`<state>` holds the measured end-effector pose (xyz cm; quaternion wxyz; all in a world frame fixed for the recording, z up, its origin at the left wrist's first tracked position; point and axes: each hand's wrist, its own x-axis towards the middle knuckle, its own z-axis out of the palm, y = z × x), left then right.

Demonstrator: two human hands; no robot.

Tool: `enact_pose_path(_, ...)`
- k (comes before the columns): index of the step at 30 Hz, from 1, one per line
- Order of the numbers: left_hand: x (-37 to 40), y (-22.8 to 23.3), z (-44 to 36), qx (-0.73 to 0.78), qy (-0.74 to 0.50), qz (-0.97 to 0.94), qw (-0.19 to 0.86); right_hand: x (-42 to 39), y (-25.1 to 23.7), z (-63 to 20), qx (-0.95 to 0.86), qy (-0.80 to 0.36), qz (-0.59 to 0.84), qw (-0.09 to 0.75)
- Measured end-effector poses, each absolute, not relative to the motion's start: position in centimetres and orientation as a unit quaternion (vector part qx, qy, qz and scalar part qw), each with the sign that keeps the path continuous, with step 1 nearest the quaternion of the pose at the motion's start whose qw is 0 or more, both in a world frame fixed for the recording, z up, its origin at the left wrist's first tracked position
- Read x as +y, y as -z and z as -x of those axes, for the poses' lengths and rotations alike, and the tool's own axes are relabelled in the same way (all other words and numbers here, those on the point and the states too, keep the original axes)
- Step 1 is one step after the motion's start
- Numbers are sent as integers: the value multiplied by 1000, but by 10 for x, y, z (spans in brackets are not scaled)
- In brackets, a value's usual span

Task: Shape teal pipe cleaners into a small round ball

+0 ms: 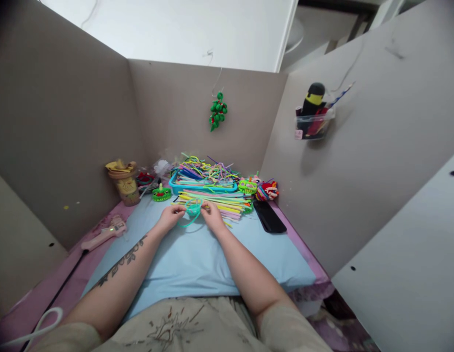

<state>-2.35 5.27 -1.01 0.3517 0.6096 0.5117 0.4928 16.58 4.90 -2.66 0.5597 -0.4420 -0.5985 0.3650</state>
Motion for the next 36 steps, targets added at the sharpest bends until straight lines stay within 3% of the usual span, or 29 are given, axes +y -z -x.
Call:
enact_pose_path(10,44,2,22,501,-456,-566,470,48,28,-162,-651,-326,418,543)
enact_pose_path(24,37,5,9,452,-493,-568,479,46,25,-162,-636,-327,439,544)
enact_pose_path(28,40,9,9,463,-468,-611,440,47,23,-164,-627,-316,455,548)
enact_pose_path(36,43,13,12,503,-439,-703,245,44,20,-163,-644,-305,455,535)
